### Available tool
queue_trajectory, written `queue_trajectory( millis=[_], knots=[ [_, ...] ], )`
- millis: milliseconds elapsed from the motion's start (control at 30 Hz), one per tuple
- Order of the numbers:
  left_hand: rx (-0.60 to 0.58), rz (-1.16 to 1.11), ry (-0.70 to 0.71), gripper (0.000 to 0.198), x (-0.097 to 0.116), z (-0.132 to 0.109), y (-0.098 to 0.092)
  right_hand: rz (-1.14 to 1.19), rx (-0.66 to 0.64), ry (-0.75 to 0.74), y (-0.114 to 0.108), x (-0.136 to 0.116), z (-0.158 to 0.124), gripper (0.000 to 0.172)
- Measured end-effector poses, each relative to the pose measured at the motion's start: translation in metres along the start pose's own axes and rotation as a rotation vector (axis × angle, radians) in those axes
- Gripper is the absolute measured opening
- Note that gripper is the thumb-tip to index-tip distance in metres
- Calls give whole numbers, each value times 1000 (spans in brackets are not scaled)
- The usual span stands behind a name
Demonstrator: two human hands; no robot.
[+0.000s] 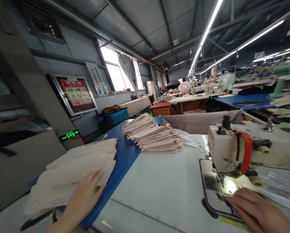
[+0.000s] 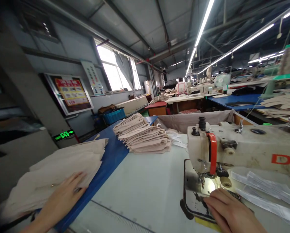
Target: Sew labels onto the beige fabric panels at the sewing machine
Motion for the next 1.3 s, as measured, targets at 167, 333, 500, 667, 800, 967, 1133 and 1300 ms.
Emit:
queue_trajectory(
  millis=[167, 333, 500, 667, 800, 967, 1133, 1300],
  knots=[
    [-57, -35, -82, 44, -32, -5, 4, -30, 25, 7, -4, -3, -1, 31],
    [-98, -67, -33, 40, -19, -1, 2, -39, 1, 35, -2, 1, -4, 32],
    [-101, -88, 0, 37, -9, -7, -3, -12, -14, 74, 1, 5, -7, 31],
    [-102, -132, -35, 32, -11, -9, 0, 12, -23, 81, 1, 5, -6, 32],
    [-87, -150, -116, 30, -24, -2, -4, 33, -29, 105, 2, 7, -6, 34],
    [-35, -177, -169, 29, -36, 7, -20, 63, -50, 118, 5, 8, -6, 33],
    [-87, -234, -71, 21, -17, -1, -13, 55, -59, 124, 4, 5, -5, 33],
    [-86, -264, -114, 17, -18, -2, -7, 38, -36, 119, 1, 4, -3, 33]
  ],
)
Point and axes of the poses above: each hand's wrist, its own z-axis towards the middle knuckle, its own y-axis out of the palm, x = y × z, the point moved 10 cm from there along z, towards the middle knuckle, and after that the axes turned 3 degrees about x, right-handed, at the moved point
